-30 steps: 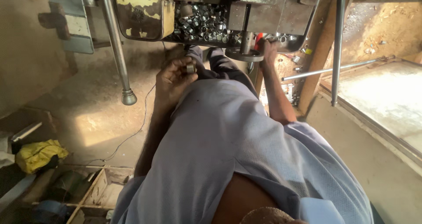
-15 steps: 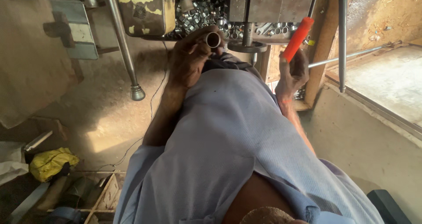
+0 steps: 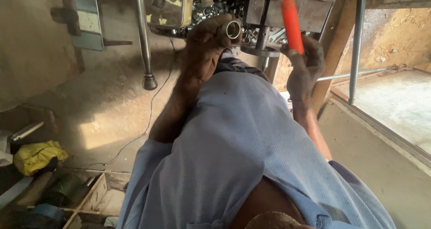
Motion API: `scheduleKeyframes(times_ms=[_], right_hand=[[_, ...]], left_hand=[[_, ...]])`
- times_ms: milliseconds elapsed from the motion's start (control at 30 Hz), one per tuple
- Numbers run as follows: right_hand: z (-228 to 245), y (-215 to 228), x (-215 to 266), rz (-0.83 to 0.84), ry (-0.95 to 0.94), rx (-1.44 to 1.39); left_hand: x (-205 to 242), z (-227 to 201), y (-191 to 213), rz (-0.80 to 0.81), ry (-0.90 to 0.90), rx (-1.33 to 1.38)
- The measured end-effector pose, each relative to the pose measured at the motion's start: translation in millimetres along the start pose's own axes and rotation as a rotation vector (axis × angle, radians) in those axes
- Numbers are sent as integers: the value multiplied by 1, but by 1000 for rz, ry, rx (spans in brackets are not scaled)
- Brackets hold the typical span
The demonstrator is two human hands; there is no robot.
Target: The person operates a manual press machine by repeatedly pulling a lever to stamp small metal rings. They use pliers to retrieve and place the rings into the machine's hopper. The person also adjusts a knob on the machine during the process.
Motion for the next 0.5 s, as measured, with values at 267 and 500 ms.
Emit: scheduleKeyframes(times_ms=[267, 500], right_hand=[[65, -49, 0, 262, 64, -315], [64, -54, -13, 335, 222, -60]], left_hand=[[-5, -2, -4, -22, -17, -114], [-1, -7, -14, 21, -43, -221]])
Point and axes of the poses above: each hand's wrist, its own x-axis away from the middle knuckle, its own y-axis out of the back of the hand, z = x × y, the point moved 9 cm from there along -x, towards the middle knuckle, and after that the axes turned 3 degrees about z, right-handed, at the moved point
